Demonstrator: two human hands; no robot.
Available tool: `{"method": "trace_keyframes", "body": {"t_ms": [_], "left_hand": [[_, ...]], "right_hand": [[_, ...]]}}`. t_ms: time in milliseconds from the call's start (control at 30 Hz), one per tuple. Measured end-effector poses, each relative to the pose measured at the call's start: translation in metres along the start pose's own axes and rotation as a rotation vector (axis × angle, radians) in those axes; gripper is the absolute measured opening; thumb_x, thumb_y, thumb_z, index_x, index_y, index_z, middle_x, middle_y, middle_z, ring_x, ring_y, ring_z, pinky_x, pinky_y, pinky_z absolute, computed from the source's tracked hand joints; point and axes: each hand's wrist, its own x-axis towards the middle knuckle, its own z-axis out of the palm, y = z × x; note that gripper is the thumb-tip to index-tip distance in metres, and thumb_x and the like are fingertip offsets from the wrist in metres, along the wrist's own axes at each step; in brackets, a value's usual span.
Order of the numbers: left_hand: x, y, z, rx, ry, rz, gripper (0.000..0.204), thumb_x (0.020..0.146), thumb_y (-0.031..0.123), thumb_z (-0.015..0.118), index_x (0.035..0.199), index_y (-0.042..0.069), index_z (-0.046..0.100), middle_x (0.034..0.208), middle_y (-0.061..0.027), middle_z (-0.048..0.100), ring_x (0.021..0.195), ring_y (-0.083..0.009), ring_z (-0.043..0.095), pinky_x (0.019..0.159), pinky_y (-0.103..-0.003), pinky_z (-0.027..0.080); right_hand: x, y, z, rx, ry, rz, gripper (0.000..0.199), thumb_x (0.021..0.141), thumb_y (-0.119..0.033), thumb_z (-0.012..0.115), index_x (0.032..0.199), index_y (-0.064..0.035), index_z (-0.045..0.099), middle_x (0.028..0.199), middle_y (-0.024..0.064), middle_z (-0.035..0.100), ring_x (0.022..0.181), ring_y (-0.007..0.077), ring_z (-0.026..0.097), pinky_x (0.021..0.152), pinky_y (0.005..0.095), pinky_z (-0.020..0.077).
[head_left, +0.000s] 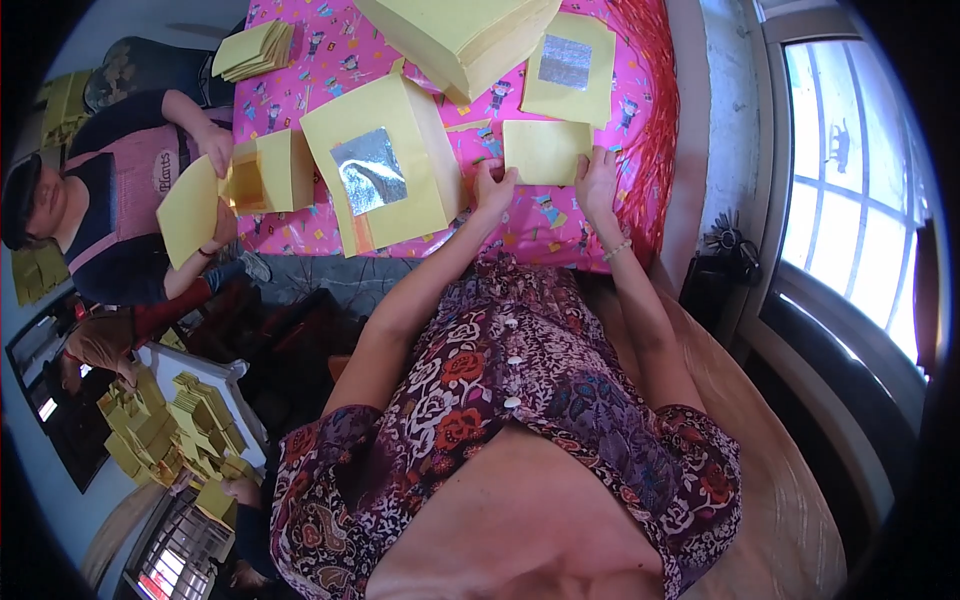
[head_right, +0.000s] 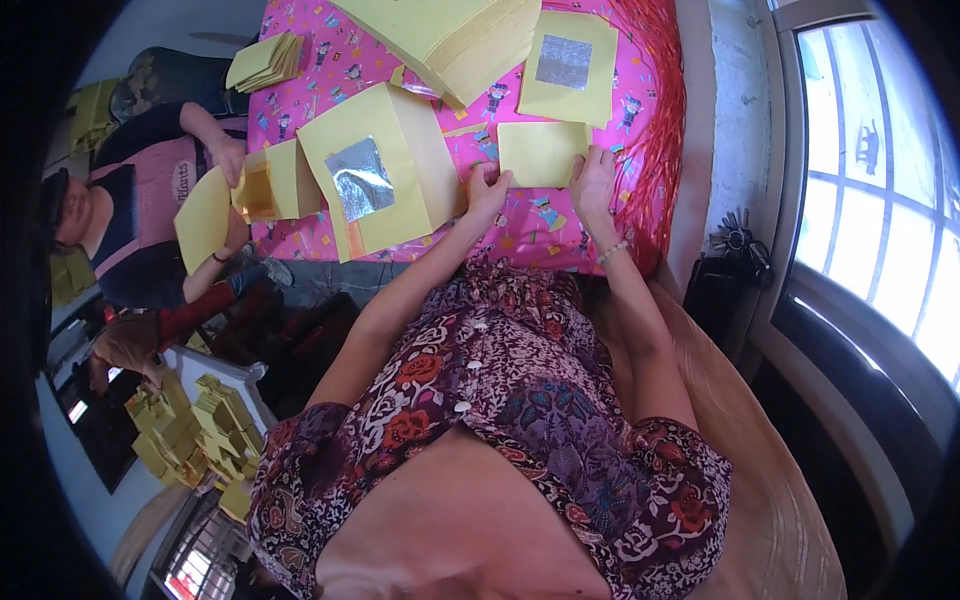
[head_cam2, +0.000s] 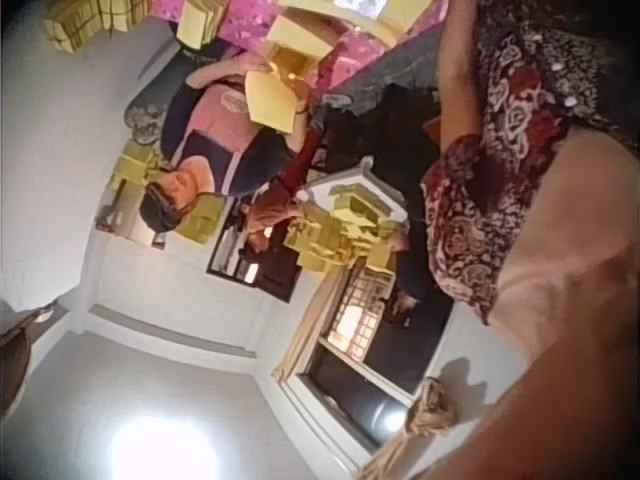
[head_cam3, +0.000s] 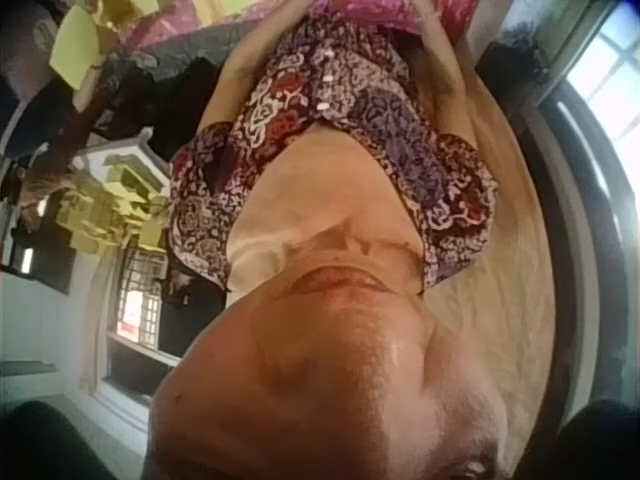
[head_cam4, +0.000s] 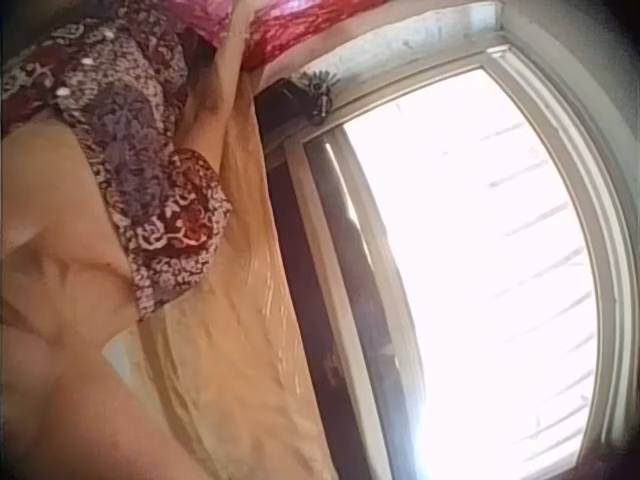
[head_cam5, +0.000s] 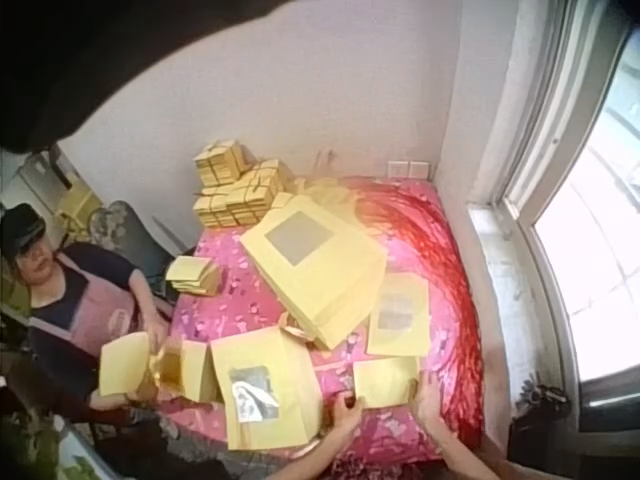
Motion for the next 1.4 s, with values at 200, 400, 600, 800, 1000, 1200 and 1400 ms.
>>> {"method": "trace_keyframes", "body": {"t_ms": [200, 400, 600, 800, 1000, 1200, 1400], "left_hand": [[-0.018, 0.044, -0.004, 0.265, -0.001, 0.017, 0.04, 0.085, 0.018, 0.073, 0.115, 0.0, 0.054, 0.1, -0.0136, 0.063, 0.083, -0.0237, 0.063, 0.074, -0.038, 0.052], [-0.043, 0.074, -0.004, 0.65, -0.022, 0.739, 0.049, 0.084, 0.01, 0.066, 0.129, 0.001, 0.049, 0.134, -0.0224, 0.045, 0.128, -0.0374, 0.041, 0.105, -0.052, 0.034], [-0.031, 0.062, 0.003, 0.888, -0.204, 0.85, 0.063, 0.095, 0.028, 0.053, 0.151, 0.006, 0.033, 0.158, -0.0167, 0.027, 0.147, -0.037, 0.02, 0.12, -0.051, 0.018], [-0.031, 0.056, -0.012, 0.946, -0.22, 0.83, 0.065, 0.098, 0.033, 0.049, 0.155, 0.011, 0.026, 0.161, -0.0166, 0.02, 0.149, -0.0372, 0.015, 0.121, -0.051, 0.014], [-0.031, 0.056, -0.024, 0.972, -0.248, 0.804, 0.066, 0.099, 0.035, 0.048, 0.156, 0.011, 0.024, 0.162, -0.0165, 0.016, 0.15, -0.0367, 0.012, 0.121, -0.052, 0.01], [-0.041, 0.069, -0.034, 0.909, -0.234, 0.773, 0.065, 0.094, 0.03, 0.055, 0.151, 0.007, 0.033, 0.159, -0.0172, 0.025, 0.148, -0.037, 0.017, 0.12, -0.053, 0.014], [-0.07, 0.099, -0.044, 0.731, -0.238, 0.795, 0.065, 0.093, 0.024, 0.058, 0.147, -0.003, 0.034, 0.153, -0.0228, 0.033, 0.144, -0.0394, 0.026, 0.118, -0.052, 0.021]], "right_hand": [[0.004, -0.002, -0.008, -0.005, 0.079, 0.046, 0.039, 0.087, -0.012, 0.068, 0.119, 0.0015, 0.05, 0.102, 0.0234, 0.055, 0.095, 0.0407, 0.056, 0.082, 0.0484, 0.047], [-0.001, -0.002, -0.005, 0.067, 0.052, 0.045, 0.047, 0.083, -0.01, 0.071, 0.122, 0.0026, 0.048, 0.108, 0.0248, 0.052, 0.098, 0.0424, 0.055, 0.084, 0.0492, 0.0463], [-0.002, -0.017, -0.017, 0.019, 0.076, 0.04, 0.049, 0.083, -0.01, 0.071, 0.127, -0.0007, 0.049, 0.116, 0.0215, 0.053, 0.109, 0.0395, 0.053, 0.091, 0.0471, 0.0457], [-0.005, -0.018, -0.005, -0.242, -0.004, -0.343, 0.051, 0.089, -0.007, 0.054, 0.14, -0.0083, 0.047, 0.141, 0.0136, 0.047, 0.132, 0.0349, 0.043, 0.109, 0.0462, 0.0374], [-0.01, -0.026, 0.002, -0.177, 0.015, -0.361, 0.055, 0.083, 0.001, 0.054, 0.137, -0.0086, 0.05, 0.14, 0.0167, 0.046, 0.131, 0.0378, 0.043, 0.109, 0.0471, 0.0386], [-0.012, -0.04, -0.008, -0.188, -0.073, -0.36, 0.043, 0.089, -0.002, 0.051, 0.132, -0.0064, 0.052, 0.138, 0.0187, 0.048, 0.131, 0.0412, 0.042, 0.11, 0.0477, 0.0384], [-0.012, -0.045, -0.02, -0.178, -0.104, -0.354, 0.038, 0.09, 0.0, 0.048, 0.128, 0.0, 0.054, 0.135, 0.0227, 0.051, 0.131, 0.0441, 0.042, 0.112, 0.05, 0.0351]]}}
